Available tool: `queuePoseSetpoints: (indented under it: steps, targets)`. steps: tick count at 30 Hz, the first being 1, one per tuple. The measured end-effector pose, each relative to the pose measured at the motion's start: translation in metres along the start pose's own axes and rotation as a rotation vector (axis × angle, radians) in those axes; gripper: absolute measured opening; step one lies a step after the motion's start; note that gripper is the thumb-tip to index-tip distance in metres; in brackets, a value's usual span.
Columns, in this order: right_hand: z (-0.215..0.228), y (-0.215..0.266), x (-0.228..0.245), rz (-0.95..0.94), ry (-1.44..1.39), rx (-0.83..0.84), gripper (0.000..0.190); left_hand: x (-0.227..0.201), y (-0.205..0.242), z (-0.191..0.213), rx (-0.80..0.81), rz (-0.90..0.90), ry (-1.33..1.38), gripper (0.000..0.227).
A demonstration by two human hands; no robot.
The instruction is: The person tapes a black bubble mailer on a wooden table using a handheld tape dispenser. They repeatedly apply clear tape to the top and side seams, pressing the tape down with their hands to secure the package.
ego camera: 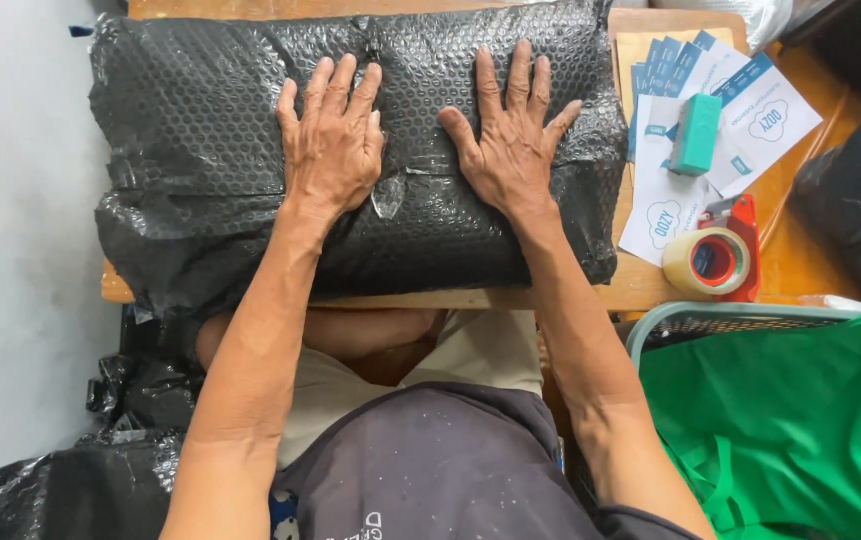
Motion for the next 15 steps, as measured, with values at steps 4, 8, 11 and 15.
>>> queuePoseSetpoints:
  steps: [4, 8, 11, 15]
  targets:
    - [0.015, 0.01, -0.01, 0.067, -0.059, -0.005, 0.075, 0.0, -0.001, 0.001, 0.025, 0.023, -0.002, 0.051]
    - [0.037, 0.033, -0.02, -0.187, -0.074, 0.119, 0.087, 0.006, 0.002, 0.0, 0.012, 0.03, -0.022, 0.056]
    - [0.032, 0.045, -0.05, -0.139, -0.221, 0.134, 0.085, 0.0, 0.002, 0.0, 0.022, 0.017, -0.04, 0.063]
    - [0.051, 0.073, -0.077, 0.033, -0.41, -0.143, 0.075, 0.009, 0.003, 0.002, 0.007, 0.053, 0.049, 0.071]
Point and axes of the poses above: each hand's wrist, its own y-axis away from the middle knuckle, its own z-axis out of the back of the hand, x = y × z, the point moved 2 cm from there along -y, towards the middle knuckle, and after that the axes turned 4 degrees about -y, right-handed, at the moved point
